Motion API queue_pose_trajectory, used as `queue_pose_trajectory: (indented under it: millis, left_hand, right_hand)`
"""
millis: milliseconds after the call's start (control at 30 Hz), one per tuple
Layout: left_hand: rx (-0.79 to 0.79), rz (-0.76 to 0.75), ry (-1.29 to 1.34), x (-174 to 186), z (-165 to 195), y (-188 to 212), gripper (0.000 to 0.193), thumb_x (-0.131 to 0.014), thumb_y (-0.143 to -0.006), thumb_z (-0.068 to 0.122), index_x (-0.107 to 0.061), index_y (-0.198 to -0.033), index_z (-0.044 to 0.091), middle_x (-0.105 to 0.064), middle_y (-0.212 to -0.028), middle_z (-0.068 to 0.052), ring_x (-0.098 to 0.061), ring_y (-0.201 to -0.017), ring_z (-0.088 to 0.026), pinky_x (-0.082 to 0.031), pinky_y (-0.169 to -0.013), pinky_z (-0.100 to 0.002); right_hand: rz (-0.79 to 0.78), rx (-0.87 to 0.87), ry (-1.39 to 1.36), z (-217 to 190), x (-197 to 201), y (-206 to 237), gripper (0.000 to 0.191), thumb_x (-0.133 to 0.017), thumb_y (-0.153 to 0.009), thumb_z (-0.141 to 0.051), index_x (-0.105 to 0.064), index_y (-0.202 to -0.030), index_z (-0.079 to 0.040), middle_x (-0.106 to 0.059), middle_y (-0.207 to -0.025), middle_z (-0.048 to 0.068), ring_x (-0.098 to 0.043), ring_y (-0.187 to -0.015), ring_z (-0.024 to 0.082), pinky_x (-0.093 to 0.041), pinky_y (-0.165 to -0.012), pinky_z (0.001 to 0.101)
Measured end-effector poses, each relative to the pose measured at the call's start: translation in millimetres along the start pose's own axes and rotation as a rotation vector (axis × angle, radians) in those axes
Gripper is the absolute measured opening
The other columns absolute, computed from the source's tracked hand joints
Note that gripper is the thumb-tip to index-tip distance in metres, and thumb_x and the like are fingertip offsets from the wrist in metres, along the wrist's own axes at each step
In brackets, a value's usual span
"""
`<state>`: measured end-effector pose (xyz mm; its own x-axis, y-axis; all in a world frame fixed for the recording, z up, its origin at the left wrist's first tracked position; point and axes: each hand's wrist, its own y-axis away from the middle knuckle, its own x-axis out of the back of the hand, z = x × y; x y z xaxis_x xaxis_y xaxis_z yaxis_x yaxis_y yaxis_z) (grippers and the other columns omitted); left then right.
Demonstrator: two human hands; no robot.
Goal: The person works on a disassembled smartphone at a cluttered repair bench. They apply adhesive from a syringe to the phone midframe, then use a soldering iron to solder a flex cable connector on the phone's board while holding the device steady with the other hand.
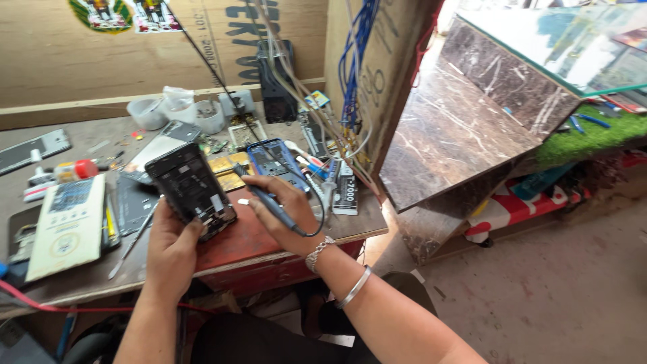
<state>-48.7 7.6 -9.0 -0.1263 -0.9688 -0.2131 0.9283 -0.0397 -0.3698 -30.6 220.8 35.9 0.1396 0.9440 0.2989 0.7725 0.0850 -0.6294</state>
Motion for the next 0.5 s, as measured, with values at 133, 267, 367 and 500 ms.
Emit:
queue_pose_trajectory:
  millis: [133, 267, 367, 500]
  left_hand:
    - [-0.015, 0.000, -0.007, -3.6, 4.2, 2.0, 0.052, -0.049, -0.093, -0.012, -0.047, -0.142, 0.004, -0.062, -0.129, -0.005, -0.059, -0.118, -0.012, -0.047, -0.101, -0.029]
    - [0.004, 0.009, -0.015, -5.4, 5.2, 1.8, 0.050, -0.049, -0.094, -0.011, -0.048, -0.141, 0.004, -0.063, -0.127, -0.005, -0.061, -0.115, -0.013, -0.047, -0.100, -0.029]
    - [-0.029, -0.004, -0.022, -5.2, 5.0, 1.6, 0.049, -0.050, -0.094, -0.011, -0.048, -0.141, 0.003, -0.062, -0.129, -0.005, -0.060, -0.117, -0.013, -0.047, -0.102, -0.029]
    - [-0.018, -0.001, -0.016, -5.6, 4.9, 1.7, 0.050, -0.049, -0.094, -0.011, -0.047, -0.142, 0.005, -0.062, -0.129, -0.005, -0.060, -0.118, -0.012, -0.047, -0.102, -0.029]
  right_hand:
    - [0.010, 0.009, 0.041, -3.1, 3.3, 0.8, 0.034, -0.068, -0.096, -0.013, -0.067, -0.130, -0.009, -0.071, -0.108, 0.013, -0.072, -0.096, 0.024, -0.057, -0.087, 0.0332]
    - [0.002, -0.004, 0.036, -4.4, 5.1, 1.0, 0.035, -0.069, -0.095, -0.014, -0.067, -0.130, -0.010, -0.071, -0.107, 0.013, -0.071, -0.093, 0.024, -0.056, -0.085, 0.0332]
    - [-0.002, 0.002, 0.040, -4.2, 4.8, 0.0, 0.035, -0.068, -0.096, -0.015, -0.067, -0.130, -0.010, -0.071, -0.107, 0.013, -0.071, -0.094, 0.024, -0.056, -0.085, 0.0333]
    - [-0.004, -0.021, 0.041, -3.4, 4.8, 0.5, 0.035, -0.068, -0.095, -0.015, -0.067, -0.130, -0.010, -0.071, -0.105, 0.013, -0.071, -0.092, 0.024, -0.057, -0.084, 0.0339]
